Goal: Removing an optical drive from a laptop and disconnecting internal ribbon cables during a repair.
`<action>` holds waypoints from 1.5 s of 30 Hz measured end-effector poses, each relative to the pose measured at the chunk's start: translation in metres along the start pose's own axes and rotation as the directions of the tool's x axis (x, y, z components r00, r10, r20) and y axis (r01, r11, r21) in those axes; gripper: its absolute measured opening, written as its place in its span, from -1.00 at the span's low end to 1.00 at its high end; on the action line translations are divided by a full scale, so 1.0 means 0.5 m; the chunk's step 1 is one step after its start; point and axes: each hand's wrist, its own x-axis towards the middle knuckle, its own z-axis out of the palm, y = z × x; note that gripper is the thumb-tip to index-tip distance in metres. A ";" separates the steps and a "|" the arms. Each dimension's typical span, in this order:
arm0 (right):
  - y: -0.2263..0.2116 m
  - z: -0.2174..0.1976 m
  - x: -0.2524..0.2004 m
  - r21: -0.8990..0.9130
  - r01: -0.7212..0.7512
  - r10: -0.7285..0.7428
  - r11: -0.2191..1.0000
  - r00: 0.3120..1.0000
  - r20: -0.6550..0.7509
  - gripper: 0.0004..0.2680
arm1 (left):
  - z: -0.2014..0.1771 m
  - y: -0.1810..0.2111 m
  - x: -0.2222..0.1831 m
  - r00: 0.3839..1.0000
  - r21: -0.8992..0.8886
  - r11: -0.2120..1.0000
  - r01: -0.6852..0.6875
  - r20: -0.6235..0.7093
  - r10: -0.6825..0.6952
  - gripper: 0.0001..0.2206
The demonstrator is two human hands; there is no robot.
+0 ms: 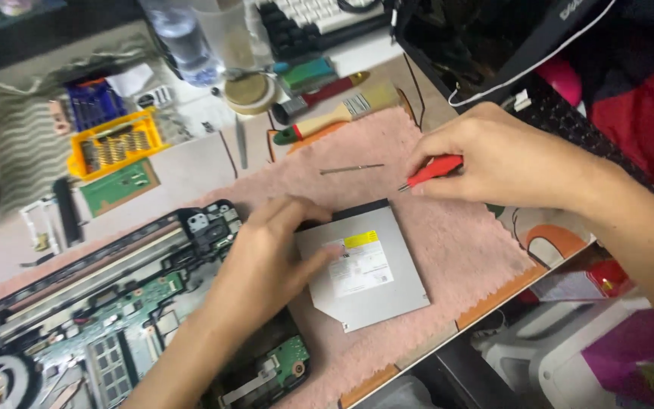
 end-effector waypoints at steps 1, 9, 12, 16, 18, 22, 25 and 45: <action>0.006 0.007 0.004 0.009 -0.011 0.011 1.000 1.000 0.007 -0.82 | 0.002 0.002 0.016 1.000 -0.007 1.000 0.004 0.014 -0.003 -0.69; 0.010 0.036 0.034 0.037 0.064 -0.067 0.997 0.994 0.083 -0.87 | 0.091 -0.034 0.114 0.980 -0.106 0.978 -0.180 0.061 0.188 -0.47; 0.019 0.047 0.041 0.002 0.072 -0.072 0.997 0.992 0.101 -0.87 | 0.109 -0.031 0.115 0.977 -0.170 0.974 -0.149 0.124 0.171 -0.47; 0.024 0.047 0.045 0.040 0.076 -0.080 0.996 0.992 0.102 -0.88 | 0.124 -0.040 0.111 0.981 -0.209 0.968 -0.142 0.104 0.166 -0.50; 0.043 0.058 0.048 0.000 0.221 -0.221 0.975 0.975 0.026 -0.90 | 0.127 -0.043 0.107 0.981 -0.181 0.973 -0.141 0.105 0.161 -0.51; 0.042 0.053 0.051 0.000 0.185 -0.185 0.983 0.981 0.051 -0.92 | 0.126 -0.042 0.106 0.983 -0.202 0.972 -0.123 0.110 0.147 -0.54; 0.044 0.053 0.054 -0.015 0.267 -0.266 0.964 0.963 0.039 -0.93 | 0.126 -0.043 0.107 0.983 -0.191 0.974 -0.120 0.113 0.143 -0.53; 0.047 0.060 0.066 -0.085 0.386 -0.379 0.918 0.921 0.091 -0.92 | 0.124 -0.044 0.110 0.982 -0.202 0.969 -0.140 0.098 0.162 -0.56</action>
